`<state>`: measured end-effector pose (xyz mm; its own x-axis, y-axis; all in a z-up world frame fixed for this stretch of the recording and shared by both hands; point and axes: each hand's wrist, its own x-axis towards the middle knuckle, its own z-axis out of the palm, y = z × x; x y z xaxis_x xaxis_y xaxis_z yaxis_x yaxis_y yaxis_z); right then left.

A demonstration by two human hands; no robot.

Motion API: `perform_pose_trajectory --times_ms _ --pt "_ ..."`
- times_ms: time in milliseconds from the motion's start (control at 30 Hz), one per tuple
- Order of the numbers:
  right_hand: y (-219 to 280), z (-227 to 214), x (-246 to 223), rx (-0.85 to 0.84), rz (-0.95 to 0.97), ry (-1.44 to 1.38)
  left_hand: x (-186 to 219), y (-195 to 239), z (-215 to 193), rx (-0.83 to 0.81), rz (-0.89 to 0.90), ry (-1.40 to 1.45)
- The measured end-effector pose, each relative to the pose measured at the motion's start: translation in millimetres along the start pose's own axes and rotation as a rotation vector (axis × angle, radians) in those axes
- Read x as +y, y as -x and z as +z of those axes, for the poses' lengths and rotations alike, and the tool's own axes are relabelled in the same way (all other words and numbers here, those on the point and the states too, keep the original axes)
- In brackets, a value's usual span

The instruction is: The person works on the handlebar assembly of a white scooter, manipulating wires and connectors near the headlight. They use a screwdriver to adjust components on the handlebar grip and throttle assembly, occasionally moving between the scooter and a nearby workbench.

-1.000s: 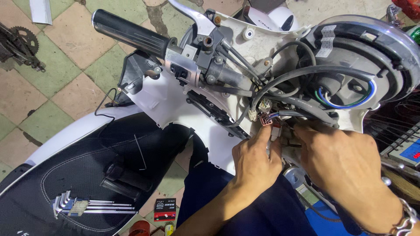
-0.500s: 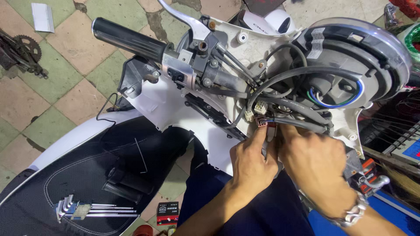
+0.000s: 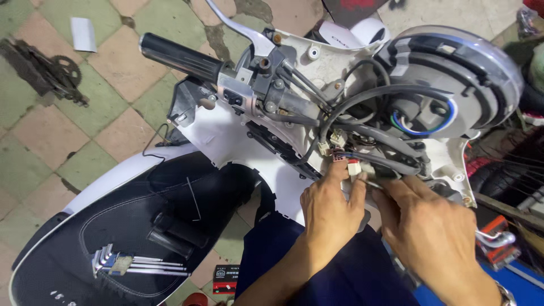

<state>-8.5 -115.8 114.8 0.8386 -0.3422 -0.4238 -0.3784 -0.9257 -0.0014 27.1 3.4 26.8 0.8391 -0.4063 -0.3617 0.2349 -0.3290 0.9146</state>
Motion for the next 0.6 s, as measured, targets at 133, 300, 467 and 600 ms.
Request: perform_pose_trajectory --times_ms 133,300,467,600 --pt "-6.4 -11.5 14.2 -0.033 -0.096 -0.046 4.5 -5.2 5.2 -0.094 -0.283 0.210" --pt "-33.7 -27.1 28.3 -0.153 -0.377 0.119 -13.3 -28.6 10.2 -0.146 -0.586 0.667" --pt "-35.3 -16.9 52.3 -0.133 -0.579 0.166 -18.7 -46.0 28.7 -0.021 -0.745 0.885" --pt "-19.1 -3.5 65.1 0.087 -0.640 -0.149 -23.3 -47.2 30.0 0.012 -0.757 0.909"
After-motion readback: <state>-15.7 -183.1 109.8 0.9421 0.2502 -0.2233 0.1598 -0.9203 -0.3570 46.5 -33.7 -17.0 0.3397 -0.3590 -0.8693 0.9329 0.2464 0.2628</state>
